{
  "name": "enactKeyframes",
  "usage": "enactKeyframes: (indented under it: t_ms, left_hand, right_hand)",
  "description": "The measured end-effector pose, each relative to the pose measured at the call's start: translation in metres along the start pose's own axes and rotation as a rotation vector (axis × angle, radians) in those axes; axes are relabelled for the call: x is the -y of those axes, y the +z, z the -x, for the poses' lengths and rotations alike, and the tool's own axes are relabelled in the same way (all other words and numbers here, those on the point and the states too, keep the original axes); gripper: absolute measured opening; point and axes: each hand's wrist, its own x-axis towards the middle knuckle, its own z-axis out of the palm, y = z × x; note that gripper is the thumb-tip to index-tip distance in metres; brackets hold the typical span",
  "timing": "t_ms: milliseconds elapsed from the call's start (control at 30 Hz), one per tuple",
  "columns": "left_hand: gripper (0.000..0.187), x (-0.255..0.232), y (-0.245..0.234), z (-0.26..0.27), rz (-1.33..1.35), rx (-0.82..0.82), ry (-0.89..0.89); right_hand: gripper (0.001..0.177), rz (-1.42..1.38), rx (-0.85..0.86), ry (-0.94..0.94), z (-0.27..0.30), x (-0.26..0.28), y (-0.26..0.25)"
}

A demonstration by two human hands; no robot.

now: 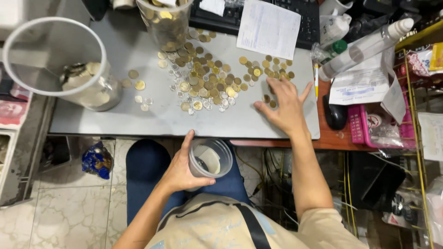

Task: The person sorts a large pile of mixed coins on a desk by hand, picking them up and placing them into a small plastic cup. The person also briefly writes on a piece of paper with a yellow marker.

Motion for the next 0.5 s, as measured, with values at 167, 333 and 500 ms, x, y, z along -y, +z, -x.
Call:
enactKeyframes:
  t_ms: [167, 333, 500]
  left_hand:
    - [0.154, 0.0, 0.001, -0.002, 0.006, -0.011, 0.0]
    - [0.155, -0.001, 0.001, -0.002, 0.015, -0.005, -0.012]
    - [0.157, -0.003, 0.003, -0.003, 0.088, -0.003, -0.004]
  right_hand:
    - [0.065, 0.125, -0.039, -0.017, -0.005, 0.035, 0.006]
    - [0.053, 0.208, -0.044, -0.069, 0.006, 0.054, 0.006]
    - [0.041, -0.098, 0.031, -0.233, 0.046, 0.093, 0.002]
